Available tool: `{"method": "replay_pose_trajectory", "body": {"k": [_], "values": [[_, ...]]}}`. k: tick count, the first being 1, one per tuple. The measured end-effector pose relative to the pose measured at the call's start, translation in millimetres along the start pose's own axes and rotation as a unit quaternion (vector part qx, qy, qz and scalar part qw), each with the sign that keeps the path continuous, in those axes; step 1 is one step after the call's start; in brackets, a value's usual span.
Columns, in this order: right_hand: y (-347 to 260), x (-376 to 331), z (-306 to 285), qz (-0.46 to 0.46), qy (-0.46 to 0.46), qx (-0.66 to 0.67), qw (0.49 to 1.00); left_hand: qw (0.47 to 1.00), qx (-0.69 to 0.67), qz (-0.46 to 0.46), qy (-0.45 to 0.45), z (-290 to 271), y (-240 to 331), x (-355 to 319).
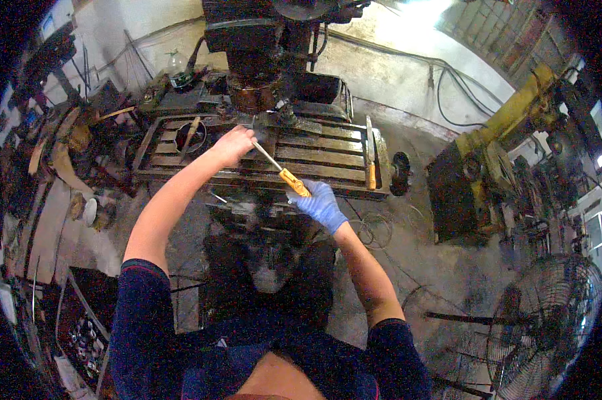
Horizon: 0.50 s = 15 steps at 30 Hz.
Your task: The person picks up metal parts from a container, uses an air nozzle to blow air onto the parts while holding them over a machine table, and places the parts into a bin.
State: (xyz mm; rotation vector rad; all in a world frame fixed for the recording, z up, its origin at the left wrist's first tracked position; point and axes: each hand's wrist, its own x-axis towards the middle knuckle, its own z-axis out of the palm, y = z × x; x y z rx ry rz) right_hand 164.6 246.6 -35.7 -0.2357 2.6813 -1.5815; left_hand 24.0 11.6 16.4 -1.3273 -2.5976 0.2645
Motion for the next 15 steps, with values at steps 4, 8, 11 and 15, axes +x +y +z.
{"method": "replay_pose_trajectory", "body": {"k": [4, 8, 11, 15], "values": [[5.6, 9.3, 4.2, 0.019, 0.006, 0.027, 0.999, 0.995, 0.067, 0.068, 0.006, 32.7, -5.1, 13.4], [56.9, 14.7, 26.6, 0.057, 0.075, 0.072, 0.993, 0.996, 0.028, 0.088, -0.020, 12.9, 4.9, 18.8], [63.6, 9.7, 38.2, 0.112, 0.109, -0.076, 0.985, 0.996, -0.011, 0.072, 0.059, 16.7, -0.3, 5.2], [85.4, -0.4, 47.7, 0.122, 0.179, 0.019, 0.976, 0.979, -0.093, -0.036, 0.177, 15.6, -3.8, -2.1]]}}
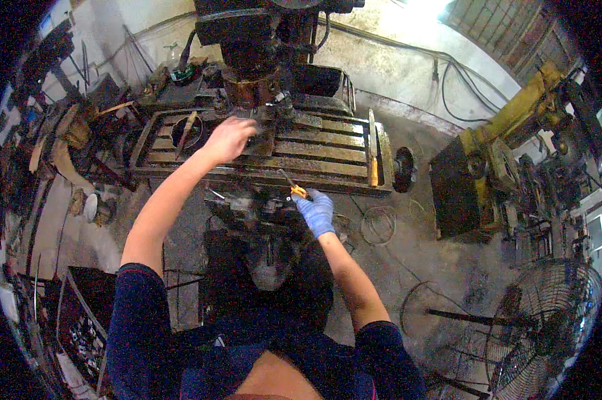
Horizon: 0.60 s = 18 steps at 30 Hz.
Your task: The person picks up metal parts from a container, uses an air nozzle to blow air onto the parts while holding them over a machine table, and places the parts into a bin.
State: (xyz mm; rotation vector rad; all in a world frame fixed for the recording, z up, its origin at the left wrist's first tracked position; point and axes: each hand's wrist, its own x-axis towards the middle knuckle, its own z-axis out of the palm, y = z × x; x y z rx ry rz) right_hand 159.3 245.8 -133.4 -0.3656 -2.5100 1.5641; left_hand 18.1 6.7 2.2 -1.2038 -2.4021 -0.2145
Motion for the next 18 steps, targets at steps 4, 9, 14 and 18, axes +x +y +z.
{"method": "replay_pose_trajectory", "body": {"k": [4, 9, 14, 18], "values": [[-3.6, -23.5, -15.4, -0.044, 0.024, -0.019, 0.999, 0.989, 0.004, -0.133, -0.066, 3.0, 7.7, -9.7], [13.5, -47.3, -41.0, -0.007, 0.007, 0.077, 0.997, 0.981, 0.014, -0.180, -0.077, 22.8, 5.5, 0.1], [-0.7, -73.0, -84.4, 0.044, 0.011, 0.159, 0.986, 0.974, -0.017, -0.220, -0.041, 38.5, -9.0, 12.4], [35.4, -77.9, -122.0, 0.064, 0.065, 0.120, 0.989, 0.974, -0.041, -0.224, 0.000, 51.4, -15.5, 26.0]]}}
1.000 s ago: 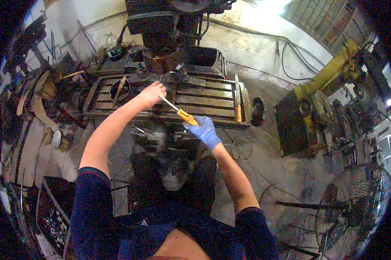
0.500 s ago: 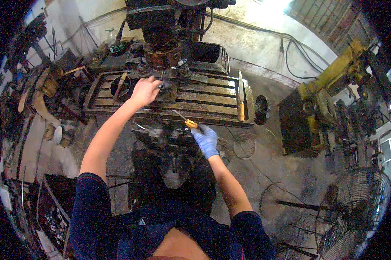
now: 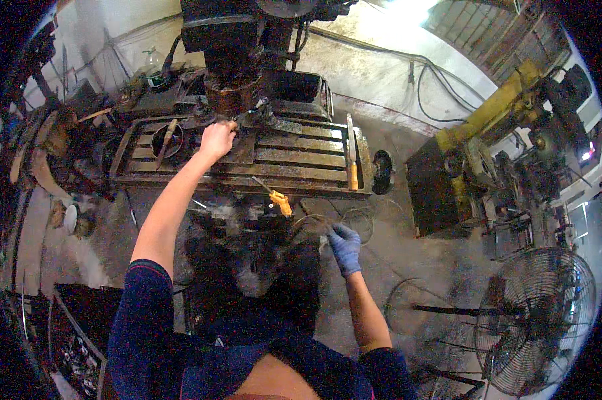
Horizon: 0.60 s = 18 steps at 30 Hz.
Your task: The person picks up metal parts from a container, uses an air nozzle to blow air onto the parts while holding them over a machine table, and places the parts into a bin.
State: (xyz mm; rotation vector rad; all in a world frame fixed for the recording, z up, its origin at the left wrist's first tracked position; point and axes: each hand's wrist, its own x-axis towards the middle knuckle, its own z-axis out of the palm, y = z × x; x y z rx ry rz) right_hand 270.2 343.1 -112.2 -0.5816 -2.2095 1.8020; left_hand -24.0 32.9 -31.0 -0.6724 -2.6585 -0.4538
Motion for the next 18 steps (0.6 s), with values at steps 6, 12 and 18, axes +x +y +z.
{"method": "replay_pose_trajectory", "body": {"k": [6, 12, 18], "values": [[-77.5, 4.3, -20.4, -0.090, 0.039, -0.114, 0.989, 0.998, -0.002, -0.041, 0.057, 0.9, -2.0, -3.6], [-271.6, 62.3, -53.3, -0.417, 0.119, -0.093, 0.896, 0.989, 0.016, -0.143, 0.026, -3.7, -3.1, 1.7], [-465.4, 60.5, -71.8, -0.614, -0.140, 0.148, 0.763, 0.990, 0.003, -0.137, 0.034, 1.8, -0.7, 4.4]]}}
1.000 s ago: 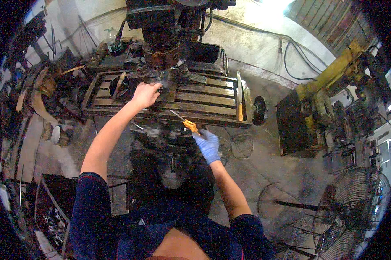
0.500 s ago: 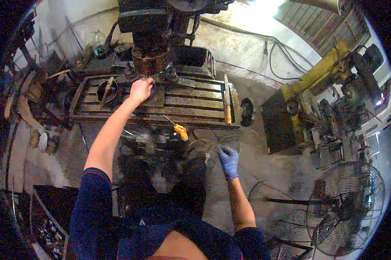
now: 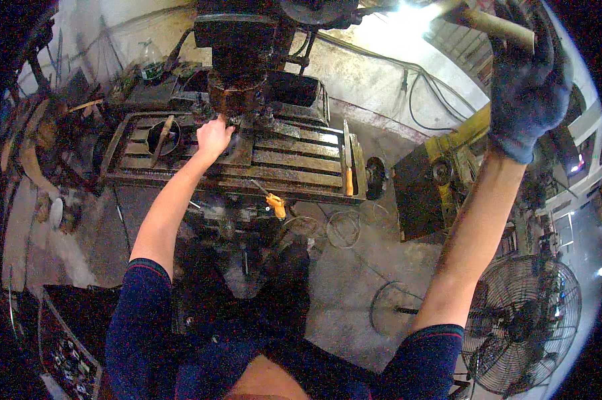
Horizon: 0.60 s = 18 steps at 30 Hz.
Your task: The person picks up metal parts from a container, uses an air nozzle to blow air onto the parts while holding them over a machine table, and places the parts into a bin.
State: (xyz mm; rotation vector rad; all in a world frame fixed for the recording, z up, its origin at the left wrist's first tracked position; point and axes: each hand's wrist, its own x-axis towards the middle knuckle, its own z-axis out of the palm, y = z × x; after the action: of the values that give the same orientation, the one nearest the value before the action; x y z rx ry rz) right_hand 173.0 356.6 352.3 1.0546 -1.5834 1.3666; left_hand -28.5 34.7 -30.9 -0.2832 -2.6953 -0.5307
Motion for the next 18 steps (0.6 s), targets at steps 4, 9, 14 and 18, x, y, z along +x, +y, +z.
{"method": "replay_pose_trajectory", "body": {"k": [4, 9, 14, 18], "values": [[-0.9, -19.0, 30.5, -0.034, 0.098, -0.197, 0.975, 1.000, -0.001, -0.016, -0.004, -1.0, -2.3, -2.2], [16.4, -105.8, 54.3, -0.028, 0.100, -0.074, 0.992, 1.000, 0.000, -0.023, -0.015, -4.4, -5.3, -4.3], [23.1, -118.0, 55.3, -0.029, 0.125, -0.088, 0.988, 1.000, -0.009, -0.021, -0.007, -1.0, -2.4, -1.8], [27.2, -111.7, 51.0, -0.010, 0.106, -0.100, 0.989, 1.000, 0.000, -0.025, -0.003, -0.3, -4.4, -0.7]]}}
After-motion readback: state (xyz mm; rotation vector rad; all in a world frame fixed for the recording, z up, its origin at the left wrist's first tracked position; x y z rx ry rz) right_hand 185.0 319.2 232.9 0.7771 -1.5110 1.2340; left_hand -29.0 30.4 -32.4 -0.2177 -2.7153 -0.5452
